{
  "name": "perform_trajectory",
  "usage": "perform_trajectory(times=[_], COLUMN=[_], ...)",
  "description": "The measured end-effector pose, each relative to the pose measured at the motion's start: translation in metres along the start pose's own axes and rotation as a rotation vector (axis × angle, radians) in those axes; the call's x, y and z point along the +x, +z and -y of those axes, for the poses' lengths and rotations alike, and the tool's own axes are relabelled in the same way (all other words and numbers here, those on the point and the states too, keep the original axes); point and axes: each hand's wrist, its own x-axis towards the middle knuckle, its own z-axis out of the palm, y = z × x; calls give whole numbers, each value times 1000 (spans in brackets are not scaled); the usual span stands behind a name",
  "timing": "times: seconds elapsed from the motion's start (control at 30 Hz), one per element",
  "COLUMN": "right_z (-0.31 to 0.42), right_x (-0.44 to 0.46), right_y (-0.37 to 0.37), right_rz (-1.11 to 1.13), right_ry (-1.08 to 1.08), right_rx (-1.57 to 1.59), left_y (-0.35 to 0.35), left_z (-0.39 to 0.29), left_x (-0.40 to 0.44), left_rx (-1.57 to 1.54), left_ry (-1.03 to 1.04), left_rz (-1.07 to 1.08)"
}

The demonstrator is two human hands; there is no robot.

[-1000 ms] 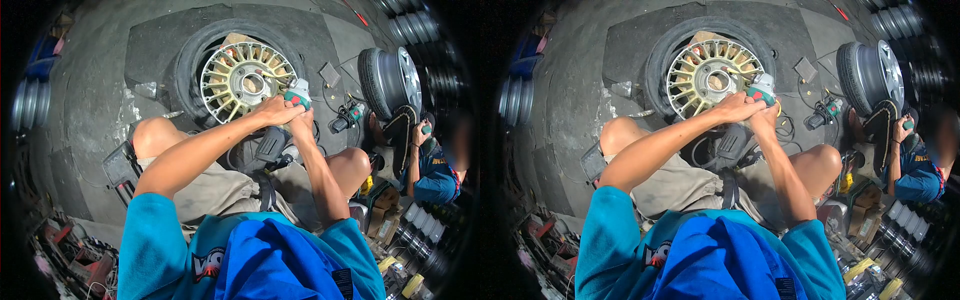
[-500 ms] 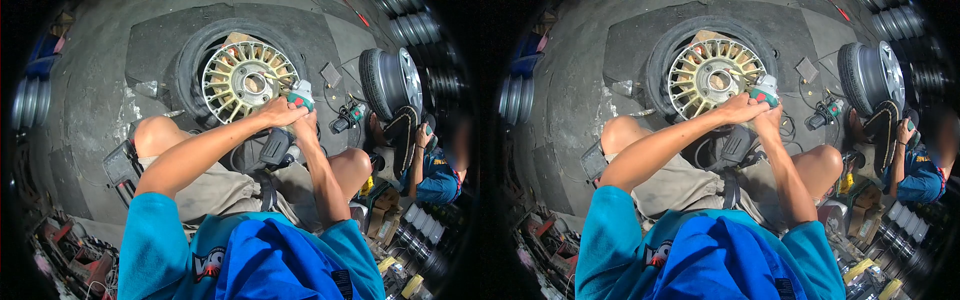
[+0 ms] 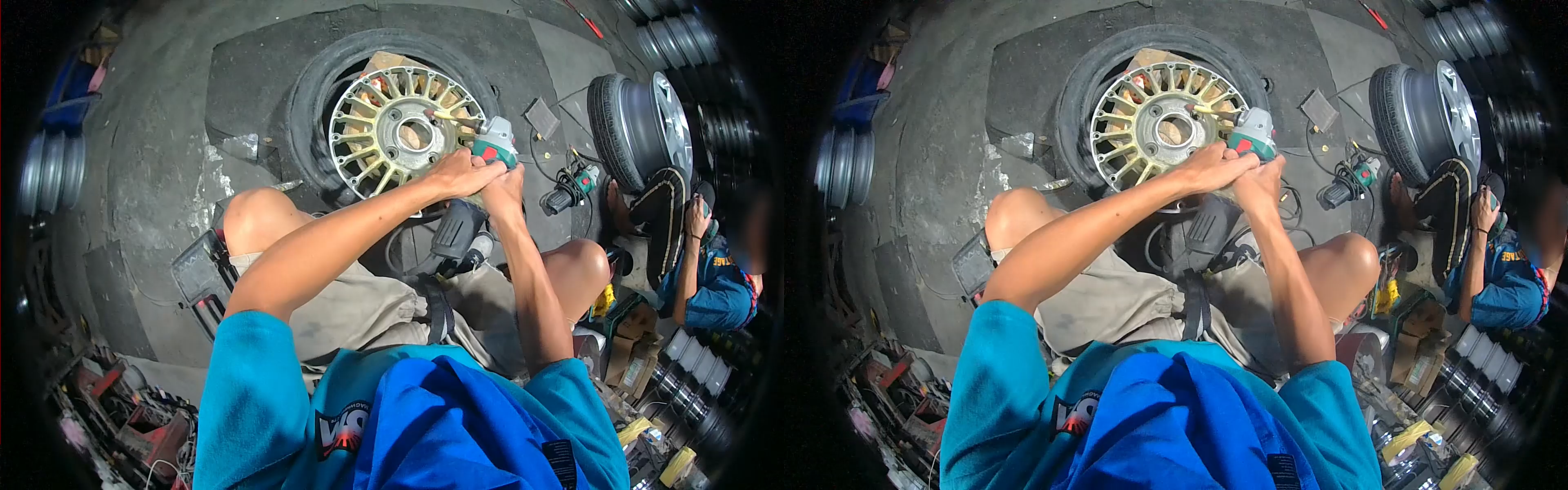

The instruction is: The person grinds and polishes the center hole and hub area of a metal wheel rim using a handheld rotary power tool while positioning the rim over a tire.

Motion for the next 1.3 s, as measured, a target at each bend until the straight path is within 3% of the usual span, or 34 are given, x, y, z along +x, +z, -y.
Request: perform_trajectory(times=[0.13, 0.23, 0.3, 0.4, 0.5, 0.57, 0.63, 0.7, 0.83, 0.97, 1.3], right_z=[-34, 22, 25, -30, 2, -21, -27, -18, 2, -1, 10], right_x=[32, -3, -6, 21, 1, 11, 9, 3, -3, 6, -14], right_y=[24, 18, 17, 15, -7, -13, -19, -26, -53, -76, -107], right_rz=[22, 62, 70, -26, 10, 17, 57, 3, 9, -59, -62], right_ry=[-85, -70, -25, -99, -15, -28, -81, -83, -47, -76, -21], right_rx=[-101, -198, -248, -172, -210, -155, -94, -96, 15, 87, 285], left_y=[-16, -14, -15, -8, -5, -14, -13, -25, -58, -50, -26], left_z=[7, 16, 14, 5, -1, -13, 1, 17, 37, 34, 6], left_x=[-5, -9, -10, -13, -11, -23, -7, -4, -17, -12, 5], left_rx=[-69, -80, -76, -88, -44, -15, 133, 203, 747, 963, 966], left_ry=[-20, -49, -55, -32, 16, 69, 76, 251, 428, 317, -82], left_rz=[-69, -165, -124, -96, -52, 120, 130, -44, -470, -443, -161])
